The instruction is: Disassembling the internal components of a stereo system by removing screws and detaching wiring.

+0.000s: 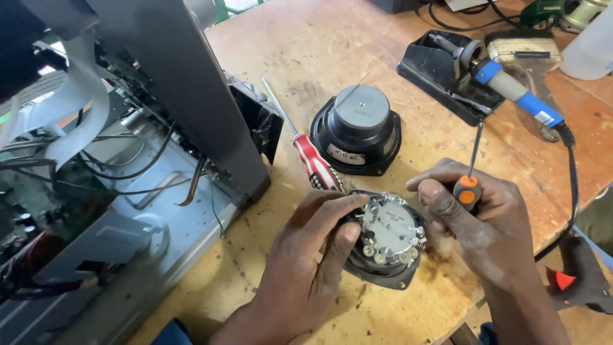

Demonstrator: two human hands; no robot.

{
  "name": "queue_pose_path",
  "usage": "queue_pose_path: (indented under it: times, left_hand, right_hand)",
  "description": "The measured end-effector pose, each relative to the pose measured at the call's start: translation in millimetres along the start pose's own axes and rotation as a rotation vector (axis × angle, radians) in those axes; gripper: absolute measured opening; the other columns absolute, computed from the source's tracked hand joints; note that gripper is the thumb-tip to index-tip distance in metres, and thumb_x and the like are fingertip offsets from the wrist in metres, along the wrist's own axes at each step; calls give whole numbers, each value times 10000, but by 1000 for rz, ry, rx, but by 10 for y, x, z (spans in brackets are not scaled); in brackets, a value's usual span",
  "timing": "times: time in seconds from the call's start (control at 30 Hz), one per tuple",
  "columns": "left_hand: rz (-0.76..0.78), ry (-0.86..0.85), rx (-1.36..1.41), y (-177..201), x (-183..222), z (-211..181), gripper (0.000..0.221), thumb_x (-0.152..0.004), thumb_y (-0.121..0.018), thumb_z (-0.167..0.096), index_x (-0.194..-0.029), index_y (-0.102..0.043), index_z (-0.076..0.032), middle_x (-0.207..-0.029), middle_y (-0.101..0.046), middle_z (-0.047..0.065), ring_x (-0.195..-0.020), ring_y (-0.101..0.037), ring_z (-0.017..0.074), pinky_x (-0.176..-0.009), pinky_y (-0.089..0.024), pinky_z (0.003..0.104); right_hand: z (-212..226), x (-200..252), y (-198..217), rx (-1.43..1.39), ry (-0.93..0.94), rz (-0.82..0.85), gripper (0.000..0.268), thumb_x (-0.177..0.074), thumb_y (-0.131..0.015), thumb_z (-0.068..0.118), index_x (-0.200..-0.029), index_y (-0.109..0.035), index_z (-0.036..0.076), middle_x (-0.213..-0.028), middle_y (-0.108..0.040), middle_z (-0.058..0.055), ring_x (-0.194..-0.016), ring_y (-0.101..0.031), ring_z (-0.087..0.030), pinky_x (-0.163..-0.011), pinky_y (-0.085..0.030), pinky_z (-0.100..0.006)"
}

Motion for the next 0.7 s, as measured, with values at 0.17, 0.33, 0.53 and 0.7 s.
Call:
queue_pose_path:
  times: [0.17, 0.33, 0.53, 0.7]
  left_hand:
    - [35, 17, 43, 0, 10, 31, 466, -1089, -376, -421, -1381, -624, -157, -1353, -629, 121, -1242, -656, 327, -936, -555, 474]
    - [9, -6, 88, 15, 30, 1, 461, -1081, -427, -436, -1356, -675, -161, -1304, -633, 95, -1238, -670, 265, -907, -610, 395]
    - [19, -66, 60, 51, 3, -88, 570, -1024, -502, -511, -1409, -560, -95, -1360, -645, 145, -1224, -691, 310, -990, -554, 418]
    - [40, -49, 32, 31, -1, -69, 594, -1029, -464, -535, -1410, -592, -98, -1363, -648, 151, -1271, -666, 339, -1011, -546, 469]
  right_hand:
    - [57, 2, -45, -53, 97, 64, 215, -963, -647, 123, -921, -748, -61, -696, -638, -125, -494, -524, -168, -508, -409, -272]
    - [-30, -5, -42, -111, 46, 161, 225, -938, -667, 150, -992, -775, -40, -799, -612, -106, -492, -530, -150, -402, -443, -238]
    - [-166, -37, -18, -117, -61, 240, 251, -939, -669, 146, -1027, -820, -35, -827, -671, -97, -631, -574, -166, -537, -404, -273]
    - [-115, -22, -24, -216, -34, 286, 278, -940, -638, 186, -1052, -762, -36, -874, -605, -97, -461, -489, -131, -406, -381, -206]
Point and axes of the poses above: each hand's wrist, its own x-axis away from the middle knuckle, its own y-axis out of the back of the hand, z = x × y, the point moved 4 cm from there along -x, towards the middle knuckle
